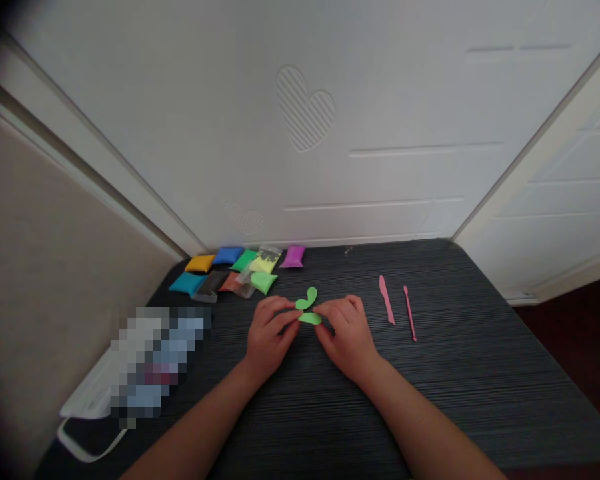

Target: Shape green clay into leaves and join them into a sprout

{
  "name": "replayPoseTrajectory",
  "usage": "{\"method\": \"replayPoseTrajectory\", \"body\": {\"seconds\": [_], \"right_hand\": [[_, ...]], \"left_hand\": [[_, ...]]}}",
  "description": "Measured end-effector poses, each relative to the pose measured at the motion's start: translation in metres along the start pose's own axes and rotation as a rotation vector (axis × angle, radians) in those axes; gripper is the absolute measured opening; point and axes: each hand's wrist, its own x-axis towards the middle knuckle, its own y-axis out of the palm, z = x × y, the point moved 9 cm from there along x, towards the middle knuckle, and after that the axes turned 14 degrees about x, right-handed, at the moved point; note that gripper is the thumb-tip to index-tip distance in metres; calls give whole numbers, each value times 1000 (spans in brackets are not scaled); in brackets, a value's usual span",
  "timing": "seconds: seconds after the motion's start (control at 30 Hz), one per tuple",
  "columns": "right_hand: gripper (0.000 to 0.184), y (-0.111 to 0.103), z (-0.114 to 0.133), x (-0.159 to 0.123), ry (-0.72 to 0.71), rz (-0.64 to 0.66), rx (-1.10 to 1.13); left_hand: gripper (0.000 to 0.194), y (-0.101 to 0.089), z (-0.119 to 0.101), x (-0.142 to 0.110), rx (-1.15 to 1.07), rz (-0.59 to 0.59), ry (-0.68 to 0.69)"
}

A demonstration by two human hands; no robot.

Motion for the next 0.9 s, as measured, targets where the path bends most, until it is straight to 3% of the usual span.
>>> {"method": "replayPoseTrajectory", "body": {"seconds": [0.23, 0.53, 0.9], "right_hand": [[16, 3, -1, 0, -9, 12, 12], [18, 9, -5, 0, 46, 85, 20], [16, 10, -6, 0, 67, 83, 36]], "left_hand": [[19, -3, -1, 1, 5, -19, -19], [14, 7, 3, -1, 51, 70, -29], [8, 17, 2, 0, -16, 174, -34]]}}
